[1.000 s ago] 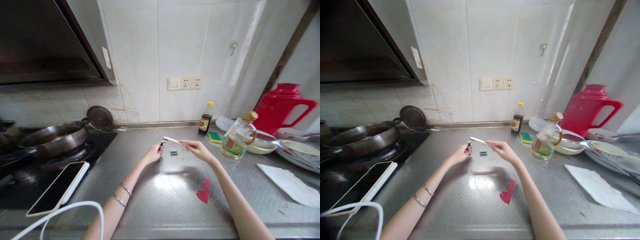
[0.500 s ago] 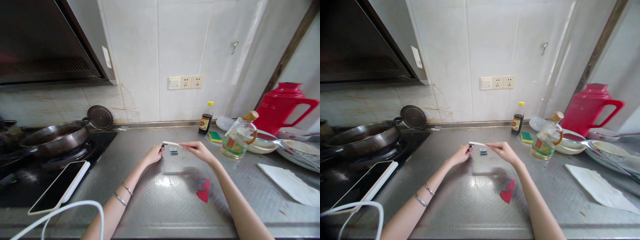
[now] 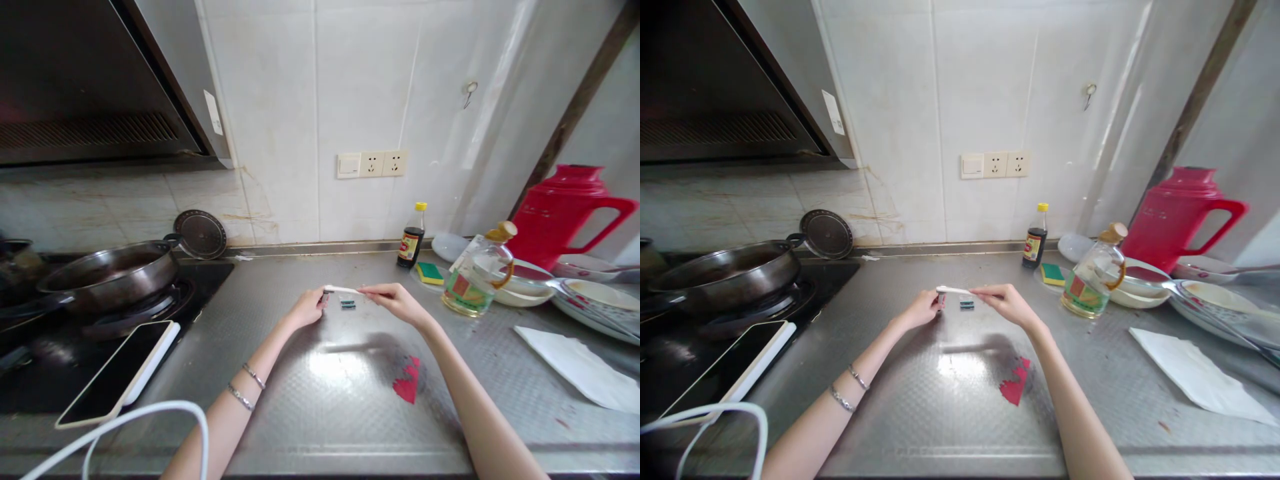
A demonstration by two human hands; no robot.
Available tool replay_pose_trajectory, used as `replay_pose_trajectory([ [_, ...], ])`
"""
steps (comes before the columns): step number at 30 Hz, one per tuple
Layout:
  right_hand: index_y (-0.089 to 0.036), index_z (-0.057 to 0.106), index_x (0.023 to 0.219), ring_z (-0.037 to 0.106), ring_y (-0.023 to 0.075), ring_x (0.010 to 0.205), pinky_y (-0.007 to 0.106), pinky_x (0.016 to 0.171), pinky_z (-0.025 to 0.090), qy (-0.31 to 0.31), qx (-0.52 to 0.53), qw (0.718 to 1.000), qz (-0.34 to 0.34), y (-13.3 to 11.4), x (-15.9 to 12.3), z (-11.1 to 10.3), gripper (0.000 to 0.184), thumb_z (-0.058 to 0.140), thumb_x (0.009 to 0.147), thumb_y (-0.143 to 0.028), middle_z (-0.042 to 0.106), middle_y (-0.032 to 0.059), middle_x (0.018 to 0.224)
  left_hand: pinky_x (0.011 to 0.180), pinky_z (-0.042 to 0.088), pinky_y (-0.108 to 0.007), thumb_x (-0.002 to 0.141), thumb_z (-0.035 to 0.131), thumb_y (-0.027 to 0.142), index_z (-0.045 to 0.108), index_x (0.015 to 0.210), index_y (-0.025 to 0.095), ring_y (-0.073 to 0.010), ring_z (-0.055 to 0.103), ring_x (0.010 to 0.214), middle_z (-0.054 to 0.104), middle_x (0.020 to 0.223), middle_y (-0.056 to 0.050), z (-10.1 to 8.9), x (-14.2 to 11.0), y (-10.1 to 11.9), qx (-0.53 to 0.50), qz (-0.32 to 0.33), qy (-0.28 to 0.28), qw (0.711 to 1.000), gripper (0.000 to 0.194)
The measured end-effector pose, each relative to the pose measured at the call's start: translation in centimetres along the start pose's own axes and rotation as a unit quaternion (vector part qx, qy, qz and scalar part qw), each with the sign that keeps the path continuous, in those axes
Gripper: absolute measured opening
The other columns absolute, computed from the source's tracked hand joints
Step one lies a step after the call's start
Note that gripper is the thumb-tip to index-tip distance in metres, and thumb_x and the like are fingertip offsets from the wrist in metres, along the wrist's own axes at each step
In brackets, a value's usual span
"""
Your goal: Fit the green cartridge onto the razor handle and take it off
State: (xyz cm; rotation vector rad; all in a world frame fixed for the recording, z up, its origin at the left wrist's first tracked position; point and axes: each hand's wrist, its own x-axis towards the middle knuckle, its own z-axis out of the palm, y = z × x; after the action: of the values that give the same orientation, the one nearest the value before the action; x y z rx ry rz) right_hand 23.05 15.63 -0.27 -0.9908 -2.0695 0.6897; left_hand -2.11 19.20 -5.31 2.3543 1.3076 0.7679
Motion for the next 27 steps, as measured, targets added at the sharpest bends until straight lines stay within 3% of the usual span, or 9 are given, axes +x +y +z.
replay_pose_trajectory([
  [18,-0.019,0.067,0.107,0.063,0.0227,0.091,0.031,0.079,0.048,0.028,-0.006,1.000,0.004,-0.37,-0.01,-0.09,0.035,0.049,0.083,-0.037,0.068,0.0066,0.103,0.061,0.036,-0.021,0.076,0.044,0.009,0.056,0.087,0.017,-0.0139,0.055,0.066,0.062,0.074,-0.003,-0.69,-0.15,0.87,0.003,0.004,-0.013,1.000,0.019],
  [27,-0.017,0.067,0.107,0.062,0.0209,0.082,0.030,0.072,0.047,0.009,-0.001,1.000,0.022,-0.18,-0.25,-0.79,0.038,0.049,0.082,-0.039,0.069,0.0071,0.099,0.061,0.035,-0.020,0.075,0.045,0.008,0.055,0.085,0.017,-0.0124,0.054,0.065,0.061,0.072,-0.001,-0.46,-0.01,0.47,-0.021,0.005,-0.005,1.000,0.017],
])
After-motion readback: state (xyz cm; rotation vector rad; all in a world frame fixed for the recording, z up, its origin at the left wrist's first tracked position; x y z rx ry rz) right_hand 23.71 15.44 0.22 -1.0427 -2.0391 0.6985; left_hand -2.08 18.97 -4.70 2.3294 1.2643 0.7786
